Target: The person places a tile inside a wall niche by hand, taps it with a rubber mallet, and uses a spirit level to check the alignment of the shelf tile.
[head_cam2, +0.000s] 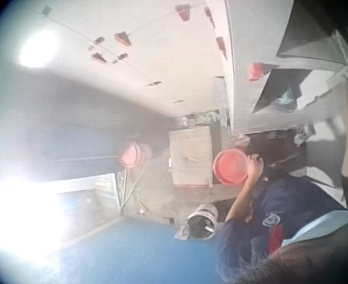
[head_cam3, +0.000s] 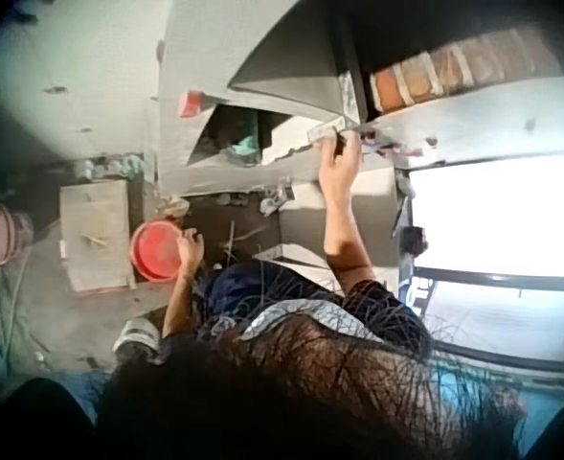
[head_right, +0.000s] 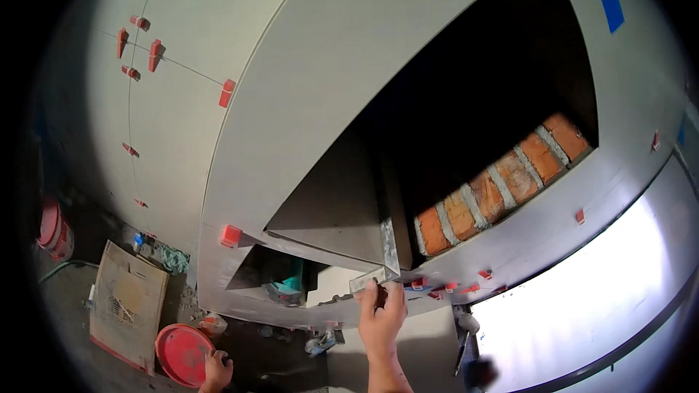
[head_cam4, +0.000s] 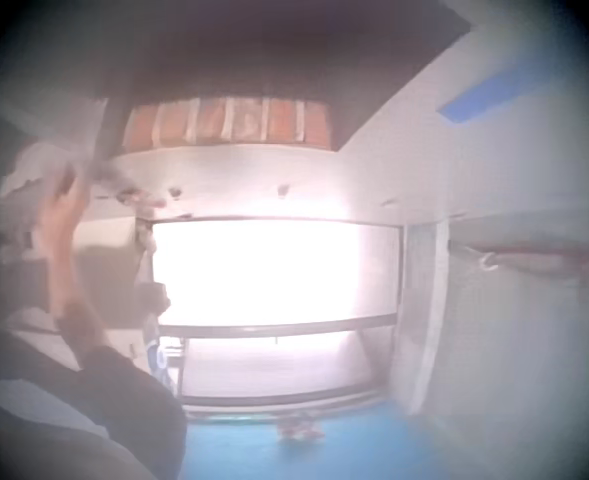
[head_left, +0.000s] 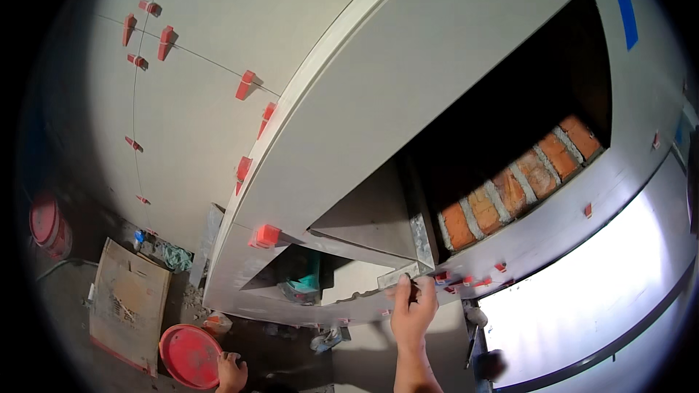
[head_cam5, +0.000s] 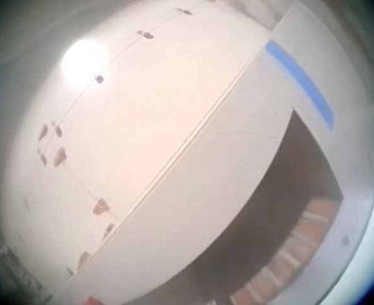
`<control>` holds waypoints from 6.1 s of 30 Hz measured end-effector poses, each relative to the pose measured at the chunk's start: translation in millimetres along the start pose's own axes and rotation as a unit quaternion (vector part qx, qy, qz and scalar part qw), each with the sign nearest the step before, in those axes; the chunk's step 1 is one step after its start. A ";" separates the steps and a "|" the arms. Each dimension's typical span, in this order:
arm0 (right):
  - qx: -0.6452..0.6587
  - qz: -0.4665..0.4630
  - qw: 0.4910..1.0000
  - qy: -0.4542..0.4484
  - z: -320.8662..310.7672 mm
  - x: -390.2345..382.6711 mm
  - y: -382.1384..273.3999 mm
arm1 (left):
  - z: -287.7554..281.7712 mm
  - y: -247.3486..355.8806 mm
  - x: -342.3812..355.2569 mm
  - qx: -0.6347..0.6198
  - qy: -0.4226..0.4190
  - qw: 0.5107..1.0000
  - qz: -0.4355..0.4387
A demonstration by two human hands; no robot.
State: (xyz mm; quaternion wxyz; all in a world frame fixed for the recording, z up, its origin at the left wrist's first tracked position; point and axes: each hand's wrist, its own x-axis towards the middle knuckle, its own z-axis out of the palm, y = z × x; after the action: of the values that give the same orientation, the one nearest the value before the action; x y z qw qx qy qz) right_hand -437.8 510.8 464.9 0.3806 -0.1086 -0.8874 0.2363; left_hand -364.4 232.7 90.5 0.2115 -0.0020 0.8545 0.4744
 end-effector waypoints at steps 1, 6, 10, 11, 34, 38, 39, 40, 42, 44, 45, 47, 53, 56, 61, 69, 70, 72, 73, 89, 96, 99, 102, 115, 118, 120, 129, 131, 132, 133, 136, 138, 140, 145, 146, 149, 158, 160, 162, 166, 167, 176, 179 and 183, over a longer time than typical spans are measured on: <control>0.007 0.005 1.000 0.001 0.9 0.0 -3.6 | -1.0 0.8 0.7 -0.002 -0.004 1.000 -0.010; 0.031 0.031 0.999 -0.009 3.5 3.1 -17.8 | 15.2 -15.0 3.3 0.053 0.123 0.980 0.148; 0.009 0.047 0.999 -0.021 2.1 2.3 -15.9 | 14.9 -6.1 7.3 0.040 0.120 0.981 0.148; 0.004 0.045 0.999 -0.026 1.8 2.3 -14.9 | 15.0 -5.0 8.4 0.039 0.119 0.980 0.153; 0.023 0.053 0.998 -0.013 1.3 3.0 -10.1 | 18.9 -14.5 -3.6 0.031 0.110 0.988 0.107; -0.022 0.028 0.999 0.010 2.2 2.4 -2.7 | 19.0 -16.8 -4.8 0.026 0.126 0.984 0.121; -0.036 0.017 0.999 0.023 2.7 2.3 -0.3 | 18.3 -16.1 -5.0 0.027 0.125 0.984 0.124; -0.033 0.027 0.999 0.017 2.8 2.1 0.8 | 16.7 -14.3 -5.1 0.028 0.125 0.983 0.128; -0.028 0.046 0.999 0.005 2.7 1.3 3.0 | 14.4 -12.2 -4.7 0.035 0.111 0.987 0.113; -0.051 -0.006 0.999 0.005 3.1 1.8 14.7 | 14.9 -11.7 -5.0 0.047 0.082 0.992 0.078; -0.062 -0.031 0.998 0.005 2.7 2.0 18.1 | 18.3 -13.8 -2.5 0.024 0.086 0.994 0.064; -0.110 -0.053 0.993 0.003 2.8 2.5 14.9 | 26.1 -21.5 2.2 -0.017 0.089 0.995 0.033; -0.047 0.002 0.999 -0.018 2.6 3.8 -0.5 | 30.5 -21.0 0.8 -0.028 0.094 0.995 0.020; -0.032 0.001 0.999 -0.001 5.6 4.4 2.6 | 30.6 -20.6 -0.4 -0.018 0.113 0.993 0.043; -0.020 0.026 0.999 -0.011 4.0 5.0 -9.8 | 36.8 -29.0 1.8 -0.024 0.123 0.990 0.061; -0.028 0.010 0.999 -0.018 3.9 5.9 -7.1 | 28.4 -18.0 1.6 -0.023 0.104 0.994 0.029; -0.028 0.019 0.999 -0.027 2.9 5.3 -10.0 | 30.4 -19.9 2.1 -0.022 0.107 0.993 0.034; -0.032 0.031 0.998 -0.034 2.6 4.7 -13.3 | 35.2 -25.1 2.8 -0.021 0.113 0.993 0.042; -0.036 0.034 0.998 -0.033 3.0 4.7 -14.4 | 37.8 -27.3 3.4 -0.022 0.116 0.992 0.046; -0.067 -0.014 0.996 0.061 18.1 7.5 -18.7 | 42.1 -35.3 2.3 -0.034 0.114 0.992 0.044; -0.087 0.022 0.995 0.033 16.0 5.4 -9.4 | 41.9 -33.6 2.8 -0.026 0.110 0.993 0.042; -0.067 0.018 0.997 0.042 18.1 5.8 -10.7 | 45.2 -34.7 5.0 -0.027 0.118 0.991 0.055; -0.084 -0.001 0.995 0.047 18.2 5.5 -5.1 | 41.0 -26.5 4.4 -0.033 0.106 0.993 0.042; -0.137 0.011 0.990 0.024 19.1 6.9 -7.8 | 39.0 -31.4 1.4 -0.027 0.087 0.995 0.029; -0.137 0.005 0.990 0.016 18.9 8.0 -9.4 | 43.0 -37.7 3.6 -0.027 0.093 0.994 0.044; -0.154 -0.019 0.988 0.022 18.2 8.5 -6.4 | 43.4 -37.3 4.2 -0.028 0.098 0.994 0.047; -0.131 -0.025 0.991 0.011 16.5 10.3 -10.5 | 46.0 -29.9 2.0 -0.026 0.105 0.993 0.042; -0.125 -0.030 0.992 0.015 16.1 9.8 -5.8 | 47.7 -29.7 2.5 -0.026 0.102 0.994 0.040; -0.122 -0.032 0.992 0.017 15.9 9.3 -4.2 | 47.9 -29.6 2.3 -0.032 0.106 0.993 0.044; -0.126 -0.034 0.991 0.018 16.1 9.3 -4.8 | 48.0 -29.5 2.0 -0.036 0.110 0.992 0.047; -0.129 -0.031 0.991 0.018 17.8 10.2 -11.0 | 45.0 -29.0 1.5 -0.030 0.115 0.992 0.050; -0.117 -0.015 0.993 0.016 19.6 9.9 -14.8 | 40.9 -28.8 1.3 -0.028 0.110 0.993 0.041; -0.124 -0.020 0.992 0.009 19.5 8.7 -8.8 | 35.6 -32.9 -1.0 -0.031 0.098 0.995 0.019; -0.104 0.015 0.992 0.076 9.7 0.5 4.9 | 35.5 -16.2 2.1 -0.002 0.118 0.991 0.064; -0.095 0.018 0.987 0.125 5.9 -6.1 13.4 | 36.8 -17.5 4.4 -0.007 0.131 0.988 0.079; 0.109 0.014 0.983 0.145 -28.7 -48.9 11.7 | 25.4 -14.4 2.2 -0.012 0.120 0.988 0.095; -0.102 -0.001 0.970 -0.222 -125.8 -274.0 111.4 | -13.2 51.8 9.4 -0.083 0.037 0.996 -0.009; -0.104 0.099 0.938 -0.315 -119.0 -290.4 109.3 | -6.7 87.8 29.4 -0.102 0.086 0.987 0.087; -0.122 0.037 0.961 -0.247 -109.2 -295.7 106.0 | 2.7 126.5 54.9 -0.052 0.136 0.973 0.180; -0.053 0.084 0.972 -0.213 -102.2 -284.4 86.9 | 7.8 233.6 111.9 -0.045 0.227 0.913 0.335; -0.001 0.102 0.971 -0.215 -102.2 -293.3 95.7 | 12.7 260.0 128.4 -0.018 0.139 0.954 0.264; 0.016 0.201 0.956 -0.212 -38.0 -361.2 124.1 | 57.0 252.3 263.4 0.113 0.032 0.986 0.122; -0.029 0.257 0.944 -0.204 -25.7 -328.4 91.9 | 18.8 286.9 238.3 0.076 0.078 0.988 0.106; 0.007 0.268 0.951 -0.152 8.4 -305.7 94.3 | -42.4 305.2 237.0 0.164 -0.010 0.970 0.177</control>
State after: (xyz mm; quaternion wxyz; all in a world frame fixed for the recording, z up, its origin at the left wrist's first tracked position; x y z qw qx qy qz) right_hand -232.7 475.6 221.8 0.1649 -0.3026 -0.8714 0.3491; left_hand -657.6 412.8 271.1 0.1302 0.1892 0.9053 0.3574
